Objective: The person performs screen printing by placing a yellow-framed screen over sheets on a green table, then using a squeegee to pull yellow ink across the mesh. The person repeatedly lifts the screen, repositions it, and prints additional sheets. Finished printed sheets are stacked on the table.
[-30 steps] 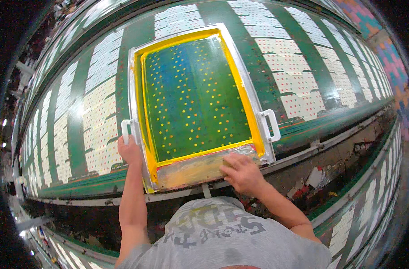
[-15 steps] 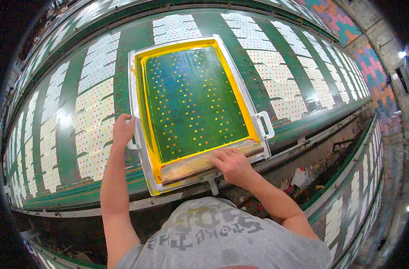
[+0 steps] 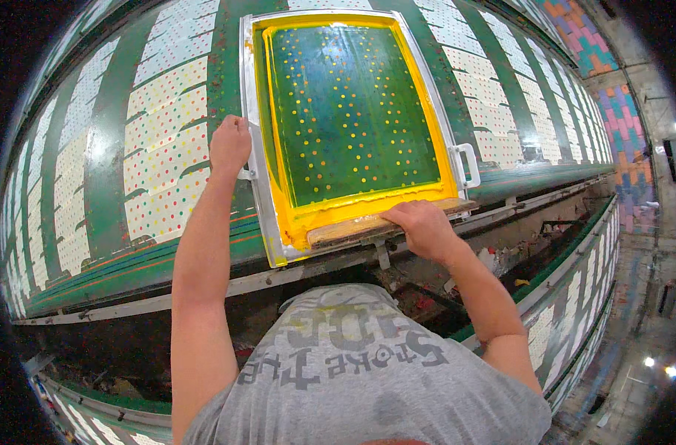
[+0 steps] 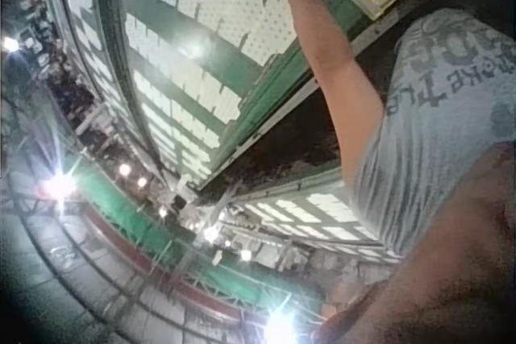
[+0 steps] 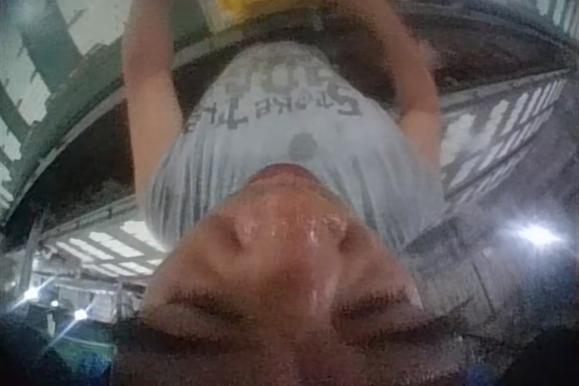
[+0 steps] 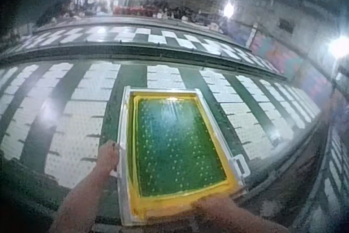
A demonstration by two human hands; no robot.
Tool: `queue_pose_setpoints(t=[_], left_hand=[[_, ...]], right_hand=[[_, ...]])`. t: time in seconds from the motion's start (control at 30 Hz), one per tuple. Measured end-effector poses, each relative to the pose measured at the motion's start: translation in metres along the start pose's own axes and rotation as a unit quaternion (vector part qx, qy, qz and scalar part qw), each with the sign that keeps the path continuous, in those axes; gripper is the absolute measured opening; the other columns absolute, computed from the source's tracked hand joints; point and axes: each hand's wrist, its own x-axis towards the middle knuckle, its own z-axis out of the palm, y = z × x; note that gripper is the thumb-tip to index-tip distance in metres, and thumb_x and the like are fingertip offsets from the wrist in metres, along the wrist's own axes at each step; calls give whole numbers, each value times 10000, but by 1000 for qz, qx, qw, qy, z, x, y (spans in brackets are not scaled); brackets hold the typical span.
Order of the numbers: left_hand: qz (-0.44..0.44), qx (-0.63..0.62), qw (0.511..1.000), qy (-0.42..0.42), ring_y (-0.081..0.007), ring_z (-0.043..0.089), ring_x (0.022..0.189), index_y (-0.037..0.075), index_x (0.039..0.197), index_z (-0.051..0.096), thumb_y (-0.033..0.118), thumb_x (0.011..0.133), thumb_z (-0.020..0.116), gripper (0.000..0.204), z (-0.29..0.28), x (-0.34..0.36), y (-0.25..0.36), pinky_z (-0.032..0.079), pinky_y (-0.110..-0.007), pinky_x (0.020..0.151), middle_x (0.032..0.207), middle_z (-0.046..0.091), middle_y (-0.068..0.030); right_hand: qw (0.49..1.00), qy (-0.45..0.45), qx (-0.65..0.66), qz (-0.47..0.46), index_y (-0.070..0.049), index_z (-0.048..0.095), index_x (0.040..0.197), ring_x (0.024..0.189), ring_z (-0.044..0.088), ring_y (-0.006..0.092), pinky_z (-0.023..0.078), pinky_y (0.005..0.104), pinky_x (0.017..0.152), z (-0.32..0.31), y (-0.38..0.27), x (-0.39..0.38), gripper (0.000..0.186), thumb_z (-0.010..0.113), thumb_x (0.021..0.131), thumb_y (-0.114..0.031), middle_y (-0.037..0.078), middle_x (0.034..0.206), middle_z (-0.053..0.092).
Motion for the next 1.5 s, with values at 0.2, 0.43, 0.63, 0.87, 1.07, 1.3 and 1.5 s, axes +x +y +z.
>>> queue_pose_setpoints(t=[0.2,0.43,0.63,0.87,1.07,1.3,1.5], left_hand=[[-18,1,1000,-16,-477,739,1096,70,1216,733,371,1117,568,358,-2,-2,2,571,-584,949,1136,794,-236],[-8,-18,1000,12,-488,735,1045,49,1169,736,342,1113,585,335,0,-3,2,565,-574,914,1102,785,-247],[-37,-49,998,5,-468,742,1016,22,1139,740,296,1116,605,306,-10,-10,14,563,-549,895,1075,783,-244],[-93,-62,993,25,-242,705,790,2,1164,766,315,1144,591,359,-15,-12,19,547,-410,763,896,748,-150],[-135,-93,986,41,-201,640,699,1,1133,763,305,1157,572,359,-15,-14,22,514,-382,681,837,707,-127],[-128,-54,990,41,-168,623,654,11,1150,772,316,1165,558,373,-17,-14,22,520,-378,653,792,684,-104],[-107,-50,991,59,-187,631,673,7,1142,774,327,1172,537,399,-15,-15,23,515,-383,659,812,699,-111]], right_hand=[[988,142,-34,-53,-156,781,1251,1072,747,337,600,475,927,37,1,-11,439,689,835,-53,92,1213,756],[975,190,-53,-105,-145,774,1291,1163,728,310,567,467,969,34,38,54,482,678,837,-16,89,1262,741],[969,202,-57,-130,-136,765,1286,1118,722,345,559,478,996,12,90,172,472,648,849,0,110,1240,743],[971,196,-92,-102,-147,771,1242,1042,748,402,592,536,911,-18,165,339,400,673,857,-100,173,1130,776],[967,214,-108,-90,-176,771,1302,1133,757,387,604,544,972,-47,216,451,431,649,898,-91,178,1177,785],[990,95,-102,-8,-203,730,1428,1290,715,365,575,527,1089,-100,240,520,500,596,953,-121,153,1376,761],[984,125,-119,-47,-208,714,1456,1281,705,382,558,523,1109,-99,270,545,501,614,967,-163,157,1352,765]])
